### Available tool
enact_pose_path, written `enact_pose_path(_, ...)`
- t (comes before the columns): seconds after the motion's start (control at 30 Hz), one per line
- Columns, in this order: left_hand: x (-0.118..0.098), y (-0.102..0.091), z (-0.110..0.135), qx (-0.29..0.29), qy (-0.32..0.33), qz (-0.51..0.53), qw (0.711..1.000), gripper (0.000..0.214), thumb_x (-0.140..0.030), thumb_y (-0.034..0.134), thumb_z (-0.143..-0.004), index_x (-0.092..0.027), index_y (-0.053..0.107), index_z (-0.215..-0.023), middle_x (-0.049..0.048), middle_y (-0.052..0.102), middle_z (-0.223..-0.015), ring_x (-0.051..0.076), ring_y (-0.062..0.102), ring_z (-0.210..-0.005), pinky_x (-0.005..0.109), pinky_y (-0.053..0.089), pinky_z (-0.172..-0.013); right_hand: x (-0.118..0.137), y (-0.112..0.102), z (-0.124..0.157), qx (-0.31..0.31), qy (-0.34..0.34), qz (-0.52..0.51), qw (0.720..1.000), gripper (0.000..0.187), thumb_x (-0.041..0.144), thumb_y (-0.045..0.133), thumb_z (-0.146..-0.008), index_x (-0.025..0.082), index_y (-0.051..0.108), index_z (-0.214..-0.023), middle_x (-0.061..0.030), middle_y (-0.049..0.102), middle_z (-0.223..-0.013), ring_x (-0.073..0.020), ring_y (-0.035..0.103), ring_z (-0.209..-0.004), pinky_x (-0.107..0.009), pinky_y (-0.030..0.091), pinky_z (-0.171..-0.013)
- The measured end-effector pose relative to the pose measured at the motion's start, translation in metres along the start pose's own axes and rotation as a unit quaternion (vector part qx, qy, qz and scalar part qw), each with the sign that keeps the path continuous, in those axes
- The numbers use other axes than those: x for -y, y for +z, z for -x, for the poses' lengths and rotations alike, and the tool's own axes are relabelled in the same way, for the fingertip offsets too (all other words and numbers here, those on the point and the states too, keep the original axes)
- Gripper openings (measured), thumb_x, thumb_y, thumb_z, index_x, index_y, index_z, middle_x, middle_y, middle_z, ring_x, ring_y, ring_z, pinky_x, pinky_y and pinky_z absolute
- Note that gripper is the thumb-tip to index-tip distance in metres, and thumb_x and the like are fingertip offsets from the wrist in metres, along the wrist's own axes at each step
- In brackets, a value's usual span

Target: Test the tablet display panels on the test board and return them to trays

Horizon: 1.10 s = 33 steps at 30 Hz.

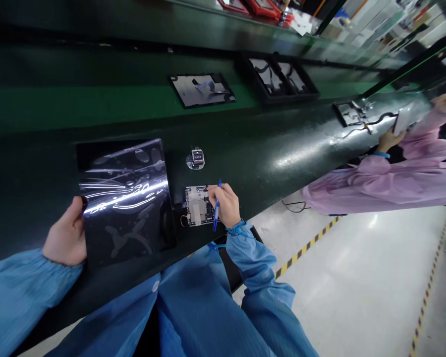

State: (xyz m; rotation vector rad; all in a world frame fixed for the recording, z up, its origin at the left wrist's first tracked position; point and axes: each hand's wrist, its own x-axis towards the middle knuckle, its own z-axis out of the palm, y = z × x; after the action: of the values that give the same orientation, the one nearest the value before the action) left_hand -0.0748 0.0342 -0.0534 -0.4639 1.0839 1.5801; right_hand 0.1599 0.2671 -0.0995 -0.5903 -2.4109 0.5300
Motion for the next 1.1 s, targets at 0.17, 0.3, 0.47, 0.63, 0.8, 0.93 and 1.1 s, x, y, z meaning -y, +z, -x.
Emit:
enact_pose_path(0.17,-0.001,0.002,0.000,-0.021,-0.021,0.016,0.999,0.053,-0.046,0.032,-0.100,-0.024,0.051,-0.144,0.0077,0.075,-0.109,0.033,0.071,-0.100,0.048,0.058,-0.089,-0.001,0.000,-0.002,-0.006,0.004,0.000,1.000,0.023,0.018,0.050,-0.095,0.023,0.047,-0.073,-0.0045,0.070,-0.090,-0.0183,0.066,-0.090,-0.032,0.054,-0.076)
enact_pose_path(0.3,-0.001,0.012,0.006,-0.061,-0.038,0.054,0.996,0.054,-0.047,0.030,-0.100,-0.023,0.050,-0.144,0.0071,0.075,-0.107,0.032,0.070,-0.104,0.047,0.058,-0.091,0.008,-0.001,-0.006,-0.083,0.023,0.005,0.996,0.017,0.019,0.054,-0.092,0.023,0.049,-0.076,-0.0041,0.072,-0.088,-0.0198,0.065,-0.082,-0.036,0.054,-0.078)
enact_pose_path(0.47,0.006,0.006,0.004,-0.011,0.005,0.050,0.999,0.051,-0.048,0.037,-0.099,-0.024,0.051,-0.142,0.0066,0.075,-0.106,0.031,0.069,-0.106,0.047,0.056,-0.094,0.062,0.010,-0.016,-0.058,0.075,-0.134,0.986,0.024,0.030,0.060,-0.092,0.021,0.054,-0.113,-0.0106,0.065,-0.124,-0.0253,0.063,-0.116,-0.045,0.050,-0.103)
enact_pose_path(0.63,0.011,-0.001,0.000,0.019,0.054,0.021,0.998,0.050,-0.048,0.036,-0.100,-0.022,0.054,-0.139,0.0099,0.074,-0.109,0.031,0.069,-0.107,0.048,0.055,-0.095,0.105,0.024,-0.022,0.110,0.043,-0.244,0.962,0.076,0.038,0.056,-0.095,0.020,0.014,-0.156,-0.0102,0.025,-0.161,-0.0259,0.026,-0.149,-0.047,0.026,-0.125)
enact_pose_path(0.8,0.015,-0.003,0.001,0.039,0.090,-0.011,0.995,0.049,-0.049,0.039,-0.098,-0.023,0.059,-0.134,0.0097,0.074,-0.110,0.032,0.066,-0.111,0.051,0.054,-0.096,0.114,0.031,-0.017,0.082,0.068,-0.249,0.963,0.063,0.026,0.032,-0.101,0.022,0.005,-0.158,-0.0060,0.025,-0.162,-0.0229,0.023,-0.150,-0.047,0.023,-0.126)
enact_pose_path(0.93,0.018,-0.005,0.001,0.041,0.101,-0.014,0.994,0.047,-0.050,0.043,-0.096,-0.023,0.063,-0.128,0.0092,0.074,-0.110,0.032,0.065,-0.115,0.051,0.052,-0.099,0.119,0.036,-0.016,0.064,0.110,-0.183,0.975,0.076,0.034,0.053,-0.095,0.023,0.011,-0.158,-0.0071,0.030,-0.160,-0.0276,0.027,-0.149,-0.050,0.029,-0.123)
enact_pose_path(1.1,0.018,-0.005,0.001,0.029,0.102,0.006,0.994,0.046,-0.050,0.045,-0.095,-0.019,0.066,-0.122,0.0100,0.074,-0.113,0.032,0.062,-0.120,0.050,0.049,-0.104,0.121,0.036,-0.017,0.077,0.100,-0.219,0.967,0.094,0.045,0.065,-0.090,0.020,0.005,-0.158,-0.0124,0.023,-0.161,-0.0289,0.026,-0.149,-0.048,0.030,-0.123)
